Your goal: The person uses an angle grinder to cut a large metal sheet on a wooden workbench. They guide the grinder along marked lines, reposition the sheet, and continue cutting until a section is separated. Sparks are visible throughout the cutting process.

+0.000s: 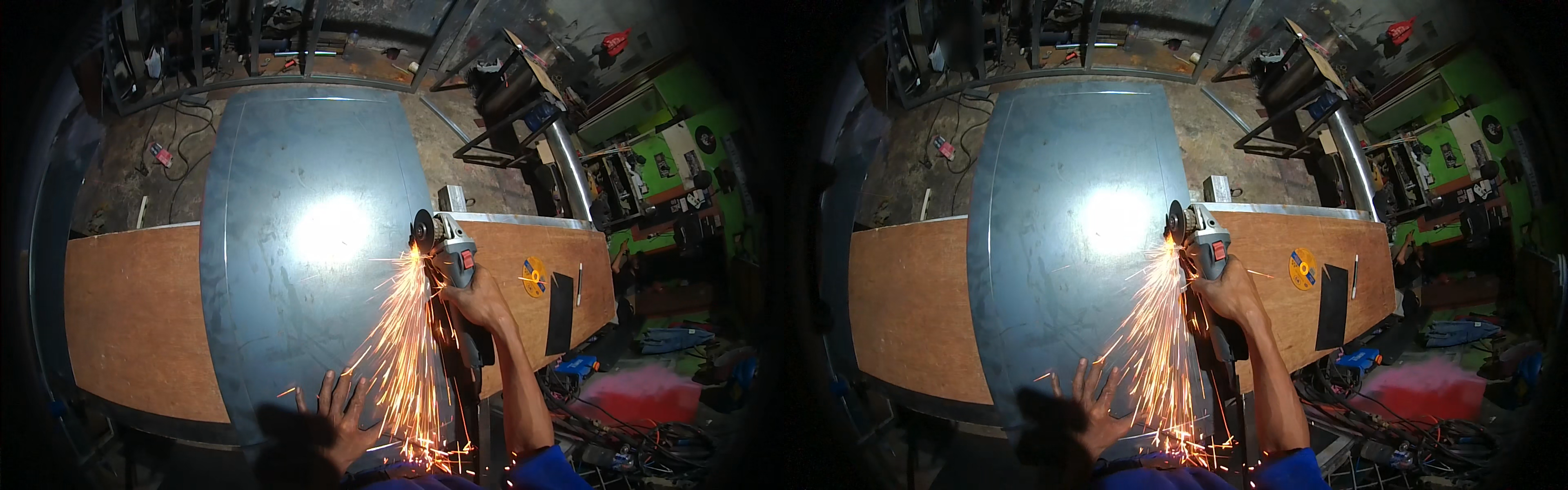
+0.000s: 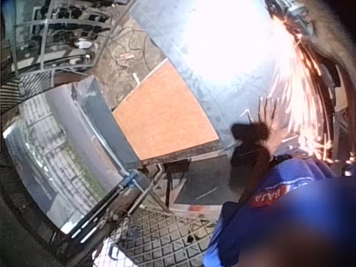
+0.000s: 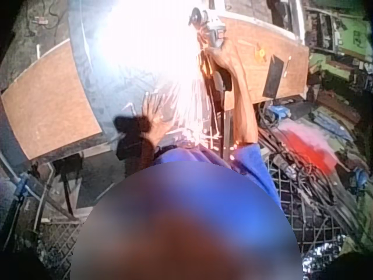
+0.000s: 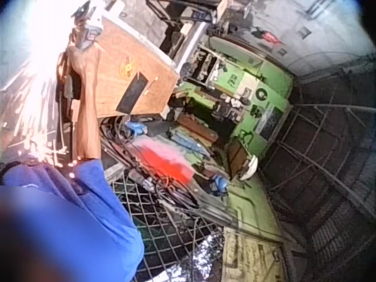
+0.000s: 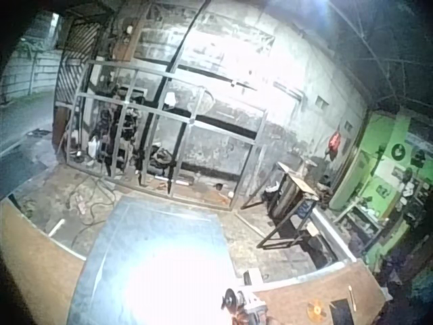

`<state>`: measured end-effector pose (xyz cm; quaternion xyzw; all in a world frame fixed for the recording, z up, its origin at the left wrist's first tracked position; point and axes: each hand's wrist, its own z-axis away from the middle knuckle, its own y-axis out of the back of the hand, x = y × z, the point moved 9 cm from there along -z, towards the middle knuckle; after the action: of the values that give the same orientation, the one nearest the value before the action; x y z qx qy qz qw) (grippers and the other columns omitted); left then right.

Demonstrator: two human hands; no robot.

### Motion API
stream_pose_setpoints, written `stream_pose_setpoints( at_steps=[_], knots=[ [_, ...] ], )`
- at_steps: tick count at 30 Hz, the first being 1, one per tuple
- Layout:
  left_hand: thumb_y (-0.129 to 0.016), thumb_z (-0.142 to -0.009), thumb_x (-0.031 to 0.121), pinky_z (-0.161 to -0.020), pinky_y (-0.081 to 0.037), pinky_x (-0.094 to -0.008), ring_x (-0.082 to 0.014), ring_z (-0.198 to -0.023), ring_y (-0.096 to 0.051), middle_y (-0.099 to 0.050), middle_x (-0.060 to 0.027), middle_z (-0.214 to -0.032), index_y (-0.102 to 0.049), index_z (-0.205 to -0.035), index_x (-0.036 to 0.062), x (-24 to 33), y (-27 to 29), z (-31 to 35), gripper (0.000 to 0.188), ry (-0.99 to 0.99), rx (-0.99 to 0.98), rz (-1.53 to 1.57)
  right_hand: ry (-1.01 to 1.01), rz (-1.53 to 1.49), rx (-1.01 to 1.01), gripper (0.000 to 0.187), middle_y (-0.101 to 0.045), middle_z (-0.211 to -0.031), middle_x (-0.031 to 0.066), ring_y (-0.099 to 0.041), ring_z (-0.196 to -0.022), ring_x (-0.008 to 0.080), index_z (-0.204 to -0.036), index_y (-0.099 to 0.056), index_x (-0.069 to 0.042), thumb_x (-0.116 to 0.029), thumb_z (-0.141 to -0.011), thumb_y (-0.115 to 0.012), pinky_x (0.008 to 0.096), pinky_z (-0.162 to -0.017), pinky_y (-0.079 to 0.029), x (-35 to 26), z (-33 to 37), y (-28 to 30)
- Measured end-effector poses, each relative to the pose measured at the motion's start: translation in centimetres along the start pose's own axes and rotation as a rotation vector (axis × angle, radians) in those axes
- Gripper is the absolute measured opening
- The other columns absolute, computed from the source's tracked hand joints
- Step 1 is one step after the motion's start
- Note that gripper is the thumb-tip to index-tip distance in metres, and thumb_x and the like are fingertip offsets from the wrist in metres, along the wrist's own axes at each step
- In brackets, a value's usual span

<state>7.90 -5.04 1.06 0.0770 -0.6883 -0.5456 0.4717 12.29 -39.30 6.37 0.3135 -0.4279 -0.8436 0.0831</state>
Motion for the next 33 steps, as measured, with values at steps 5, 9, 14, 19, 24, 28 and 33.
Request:
stream_pose_setpoints(
  at_steps=[5, 9, 14, 19, 24, 28, 33],
  knots=[
    [-0.079, -0.077, 0.076, -0.119, -0.015, -0.0805, -0.0320, -0.154, -0.039, -0.051, -0.0066, -0.162, -0.064, -0.143, 0.0200, -0.1, -0.1, 0.0, 0.087, 0.005, 0.024, 0.015, 0.040, -0.001, 0.005, 0.049, -0.075, -0.092, 0.0262, -0.076, -0.086, 0.0347, -0.108, -0.066, 0.009, -0.027, -0.077, -0.079, 0.0459, -0.079, -0.058, -0.8, -0.2, 0.1],
    [-0.077, -0.078, 0.078, -0.119, -0.014, -0.0806, -0.0318, -0.154, -0.039, -0.050, -0.0066, -0.162, -0.064, -0.144, 0.0200, 0.0, -0.1, 0.0, 0.089, -0.017, 0.004, -0.007, 0.033, -0.034, -0.022, 0.044, -0.075, -0.091, 0.0249, -0.076, -0.083, 0.0338, -0.103, -0.067, 0.008, -0.026, -0.077, -0.078, 0.0452, -0.077, -0.058, -1.1, -0.4, 0.0],
    [-0.075, -0.079, 0.079, -0.118, -0.015, -0.0811, -0.0310, -0.155, -0.038, -0.051, -0.0061, -0.161, -0.063, -0.145, 0.0204, -0.1, -0.1, 0.0, 0.089, -0.004, -0.016, -0.012, 0.037, -0.010, 0.041, 0.042, -0.075, -0.089, 0.0239, -0.075, -0.080, 0.0333, -0.100, -0.068, 0.008, -0.025, -0.076, -0.078, 0.0451, -0.076, -0.058, -1.7, -0.5, 0.3],
    [-0.076, -0.076, 0.079, -0.118, -0.015, -0.0818, -0.0315, -0.155, -0.038, -0.051, -0.0057, -0.162, -0.061, -0.147, 0.0218, -0.3, -0.3, 0.1, 0.093, -0.001, -0.001, -0.015, 0.052, -0.009, 0.009, 0.040, -0.074, -0.088, 0.0236, -0.075, -0.080, 0.0330, -0.097, -0.068, 0.008, -0.025, -0.076, -0.079, 0.0457, -0.076, -0.058, -1.9, -1.1, 0.2],
    [-0.077, -0.076, 0.078, -0.117, -0.015, -0.0823, -0.0313, -0.155, -0.039, -0.049, -0.0052, -0.163, -0.062, -0.146, 0.0224, -0.5, -0.9, 0.2, 0.091, 0.002, -0.046, -0.021, 0.059, 0.001, 0.035, 0.039, -0.074, -0.087, 0.0228, -0.074, -0.079, 0.0323, -0.096, -0.069, 0.006, -0.025, -0.076, -0.079, 0.0454, -0.076, -0.057, -1.6, -1.5, 0.3],
    [-0.077, -0.076, 0.078, -0.117, -0.015, -0.0821, -0.0308, -0.154, -0.040, -0.049, -0.0050, -0.163, -0.063, -0.146, 0.0233, -0.5, -0.6, 0.2, 0.090, -0.003, 0.000, -0.010, 0.066, -0.003, -0.004, 0.039, -0.074, -0.087, 0.0224, -0.073, -0.079, 0.0320, -0.096, -0.069, 0.005, -0.026, -0.076, -0.079, 0.0450, -0.077, -0.057, -1.9, -2.0, 0.2],
    [-0.074, -0.078, 0.081, -0.118, -0.015, -0.0812, -0.0309, -0.154, -0.040, -0.050, -0.0051, -0.163, -0.066, -0.143, 0.0236, -0.4, -0.6, 0.1, 0.087, -0.004, 0.016, -0.044, 0.030, 0.007, 0.013, 0.040, -0.073, -0.086, 0.0221, -0.073, -0.079, 0.0323, -0.097, -0.069, 0.005, -0.027, -0.074, -0.079, 0.0447, -0.077, -0.057, -2.1, -2.1, 0.5]
  ],
)
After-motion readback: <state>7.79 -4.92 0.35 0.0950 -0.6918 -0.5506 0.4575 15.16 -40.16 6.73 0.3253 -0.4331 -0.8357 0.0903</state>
